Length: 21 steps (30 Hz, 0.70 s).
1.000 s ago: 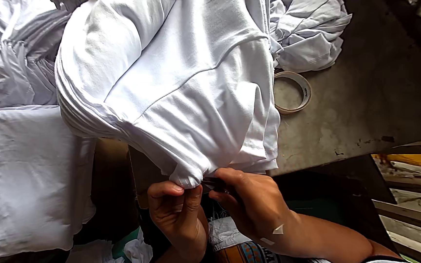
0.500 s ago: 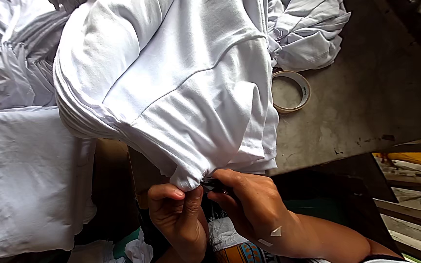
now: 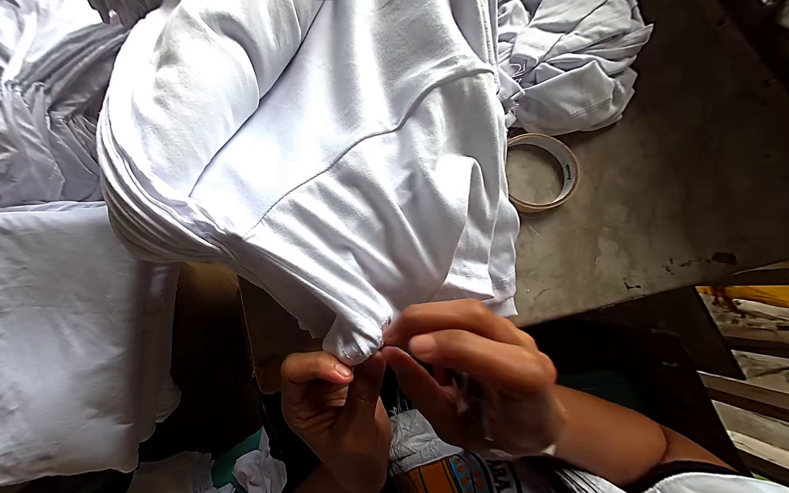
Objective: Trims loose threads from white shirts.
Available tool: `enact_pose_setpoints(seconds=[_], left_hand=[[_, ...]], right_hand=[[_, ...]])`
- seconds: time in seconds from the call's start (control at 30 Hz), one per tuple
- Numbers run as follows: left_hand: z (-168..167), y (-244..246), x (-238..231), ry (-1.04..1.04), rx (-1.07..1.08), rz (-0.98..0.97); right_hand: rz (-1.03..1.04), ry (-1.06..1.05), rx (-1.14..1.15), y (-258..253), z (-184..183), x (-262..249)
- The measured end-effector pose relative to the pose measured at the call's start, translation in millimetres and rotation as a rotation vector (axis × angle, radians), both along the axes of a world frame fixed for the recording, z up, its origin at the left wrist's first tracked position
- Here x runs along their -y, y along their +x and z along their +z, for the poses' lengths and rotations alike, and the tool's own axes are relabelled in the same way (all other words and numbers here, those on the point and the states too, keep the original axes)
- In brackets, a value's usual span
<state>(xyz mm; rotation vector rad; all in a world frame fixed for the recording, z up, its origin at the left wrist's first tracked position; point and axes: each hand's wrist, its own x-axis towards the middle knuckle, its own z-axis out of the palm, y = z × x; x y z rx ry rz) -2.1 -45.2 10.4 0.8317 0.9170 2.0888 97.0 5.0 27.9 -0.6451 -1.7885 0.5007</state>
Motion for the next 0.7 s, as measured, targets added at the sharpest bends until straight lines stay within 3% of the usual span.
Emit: enact_pose_setpoints(seconds=[0.2, 0.43, 0.7], left_hand=[[-3, -3, 1, 0.017, -0.077, 0.008], [-4, -4, 0, -0.012, -0.085, 0.038], [-2, -4, 0, 0.008, -0.113, 0.023]], right_hand=[[-0.005, 0.042, 0.159, -2, -3, -5], [-0.004, 0.01, 0.051, 17, -5, -13], [-0.027, 0.197, 0.221, 1, -3, -9]])
